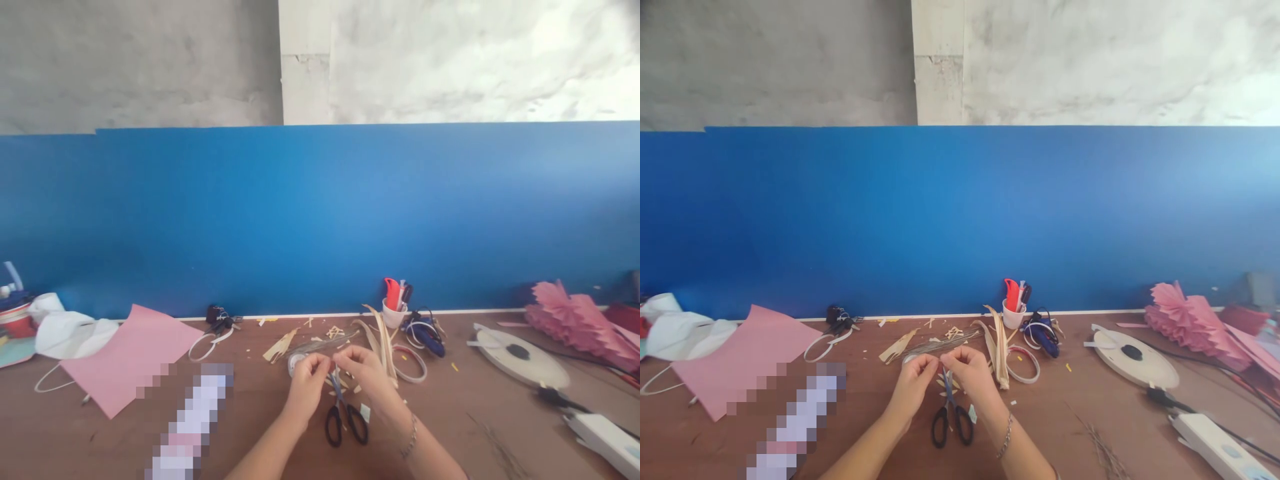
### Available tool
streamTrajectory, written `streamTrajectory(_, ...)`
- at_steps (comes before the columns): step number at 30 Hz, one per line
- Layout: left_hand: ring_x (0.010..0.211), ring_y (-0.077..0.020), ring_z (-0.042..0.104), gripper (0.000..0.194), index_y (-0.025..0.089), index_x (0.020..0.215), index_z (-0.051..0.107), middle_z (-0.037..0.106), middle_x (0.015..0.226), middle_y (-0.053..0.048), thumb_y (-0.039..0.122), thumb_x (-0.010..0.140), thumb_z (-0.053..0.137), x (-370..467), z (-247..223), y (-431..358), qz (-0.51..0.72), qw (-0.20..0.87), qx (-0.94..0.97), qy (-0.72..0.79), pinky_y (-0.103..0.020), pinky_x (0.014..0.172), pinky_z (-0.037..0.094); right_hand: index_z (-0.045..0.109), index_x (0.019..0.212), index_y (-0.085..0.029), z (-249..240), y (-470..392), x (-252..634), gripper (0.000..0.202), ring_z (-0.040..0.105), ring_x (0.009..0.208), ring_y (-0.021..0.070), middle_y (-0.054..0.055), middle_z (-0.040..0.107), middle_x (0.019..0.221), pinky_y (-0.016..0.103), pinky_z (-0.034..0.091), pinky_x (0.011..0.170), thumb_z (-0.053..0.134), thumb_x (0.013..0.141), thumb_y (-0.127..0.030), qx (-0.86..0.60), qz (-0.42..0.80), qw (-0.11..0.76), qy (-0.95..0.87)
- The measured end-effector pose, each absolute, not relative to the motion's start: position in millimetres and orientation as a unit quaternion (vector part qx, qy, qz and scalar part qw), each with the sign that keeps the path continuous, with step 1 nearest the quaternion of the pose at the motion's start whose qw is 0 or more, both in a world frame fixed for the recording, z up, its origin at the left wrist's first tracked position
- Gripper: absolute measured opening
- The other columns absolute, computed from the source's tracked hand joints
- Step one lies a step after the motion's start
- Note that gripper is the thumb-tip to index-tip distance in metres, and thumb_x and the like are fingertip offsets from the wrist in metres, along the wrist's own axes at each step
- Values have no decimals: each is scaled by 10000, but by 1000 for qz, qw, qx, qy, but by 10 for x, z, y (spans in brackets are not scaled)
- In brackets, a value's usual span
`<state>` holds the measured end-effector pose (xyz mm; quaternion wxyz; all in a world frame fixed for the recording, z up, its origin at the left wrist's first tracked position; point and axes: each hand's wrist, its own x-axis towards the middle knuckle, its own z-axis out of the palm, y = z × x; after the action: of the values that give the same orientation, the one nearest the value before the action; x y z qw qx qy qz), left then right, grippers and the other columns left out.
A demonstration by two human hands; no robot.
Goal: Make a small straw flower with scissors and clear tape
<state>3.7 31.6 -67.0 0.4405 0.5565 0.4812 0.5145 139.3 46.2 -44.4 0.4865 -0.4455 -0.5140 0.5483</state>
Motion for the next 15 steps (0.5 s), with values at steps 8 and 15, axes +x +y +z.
streamTrajectory(8,685,-177,505,413,179,608,561,554,626,-5,554,768,493,92,-746,288,575,450,476,489,-277,679,395,561,558,-150,-457,347,1245,371,303,404,47,-64,432,452,189,262,398,735,604,-475,-412,595,544,-424)
streamTrajectory(15,873,-233,583,281,163,821,689,693,872,-72,407,684,662,157,-687,209,613,515,412,435,-325,825,414,644,644,-148,-574,375,1243,311,462,477,90,-14,573,571,211,371,462,765,586,-428,-408,587,584,-385)
